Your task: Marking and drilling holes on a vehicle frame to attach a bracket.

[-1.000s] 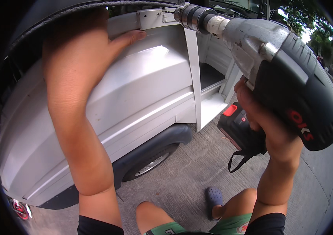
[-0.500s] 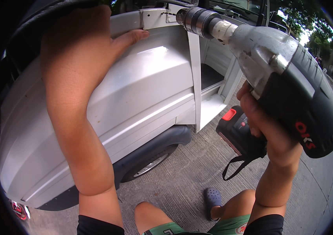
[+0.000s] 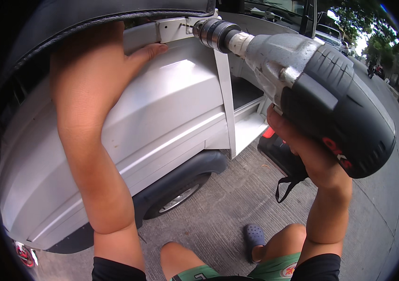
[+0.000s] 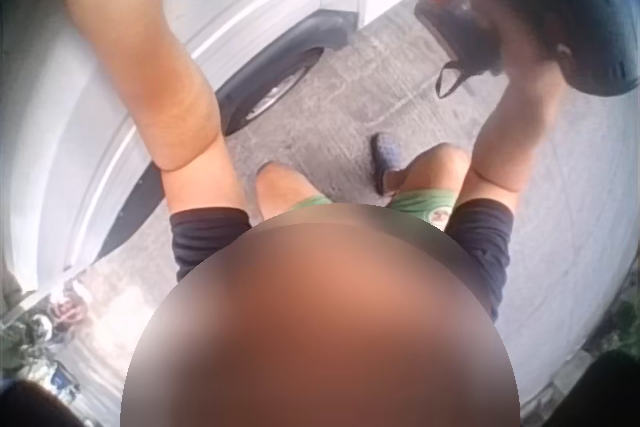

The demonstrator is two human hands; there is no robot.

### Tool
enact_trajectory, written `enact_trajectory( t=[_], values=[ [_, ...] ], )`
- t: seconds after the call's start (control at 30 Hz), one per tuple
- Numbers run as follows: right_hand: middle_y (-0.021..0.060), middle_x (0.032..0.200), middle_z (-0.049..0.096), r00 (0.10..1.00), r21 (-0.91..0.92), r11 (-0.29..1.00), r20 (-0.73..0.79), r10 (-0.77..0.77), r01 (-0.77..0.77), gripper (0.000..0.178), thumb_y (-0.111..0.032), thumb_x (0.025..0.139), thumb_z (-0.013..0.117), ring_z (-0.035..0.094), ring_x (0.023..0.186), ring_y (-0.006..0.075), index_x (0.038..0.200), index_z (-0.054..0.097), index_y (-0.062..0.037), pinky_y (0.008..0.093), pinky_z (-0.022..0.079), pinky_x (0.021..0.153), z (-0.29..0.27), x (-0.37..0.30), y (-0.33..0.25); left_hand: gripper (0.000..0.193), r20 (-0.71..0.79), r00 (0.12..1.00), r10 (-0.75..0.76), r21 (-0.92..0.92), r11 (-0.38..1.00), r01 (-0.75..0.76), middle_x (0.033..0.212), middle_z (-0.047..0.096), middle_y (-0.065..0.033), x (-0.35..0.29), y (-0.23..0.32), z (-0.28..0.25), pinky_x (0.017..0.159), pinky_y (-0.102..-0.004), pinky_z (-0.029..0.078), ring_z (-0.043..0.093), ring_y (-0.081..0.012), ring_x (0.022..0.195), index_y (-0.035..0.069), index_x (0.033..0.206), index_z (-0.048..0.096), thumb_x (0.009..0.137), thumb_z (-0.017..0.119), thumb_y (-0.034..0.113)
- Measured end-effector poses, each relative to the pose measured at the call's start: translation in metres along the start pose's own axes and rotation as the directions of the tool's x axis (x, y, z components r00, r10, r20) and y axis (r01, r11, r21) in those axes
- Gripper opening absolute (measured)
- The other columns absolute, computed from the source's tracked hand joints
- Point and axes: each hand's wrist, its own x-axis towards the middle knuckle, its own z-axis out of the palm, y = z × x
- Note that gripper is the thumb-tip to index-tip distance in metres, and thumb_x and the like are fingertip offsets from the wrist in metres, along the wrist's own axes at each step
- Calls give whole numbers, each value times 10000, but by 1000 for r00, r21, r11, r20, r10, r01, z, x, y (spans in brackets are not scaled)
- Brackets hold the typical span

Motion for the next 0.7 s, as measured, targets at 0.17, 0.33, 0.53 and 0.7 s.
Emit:
enact_trajectory(
  t=[0.17,0.33,0.53,0.7],
  values=[
    [-28,689,594,967,-87,963,21,-254,255,186,-144,875,776,474,512,39,997,730,-13,232,343,495,-2,15,-6,709,201,977,-78,-89,991,98,1002,748,-215,2,1,-9,823,-424,580,728,-392,900,52,1221,710,879,680,672],
    [64,1003,792,988,-114,984,83,-130,139,330,-120,816,908,751,900,174,1112,788,-38,326,609,831,-9,9,-22,633,181,980,-78,-93,991,95,939,749,-183,-2,2,-6,775,-424,577,726,-363,842,57,1113,736,862,714,637],
    [67,1017,780,870,-38,873,114,-479,486,314,-65,813,885,746,885,194,1108,786,-26,330,598,832,-12,20,-4,554,-55,998,34,-25,999,-36,859,754,-138,0,-2,-1,709,-421,580,730,-324,776,54,955,781,836,763,595],
    [64,967,768,768,-74,768,146,-623,637,294,-88,819,879,729,834,186,1100,792,-64,324,582,775,-8,26,9,589,53,999,1,6,1000,-2,877,753,-149,2,1,-4,718,-428,578,727,-341,802,39,963,774,840,756,615]
  ],
)
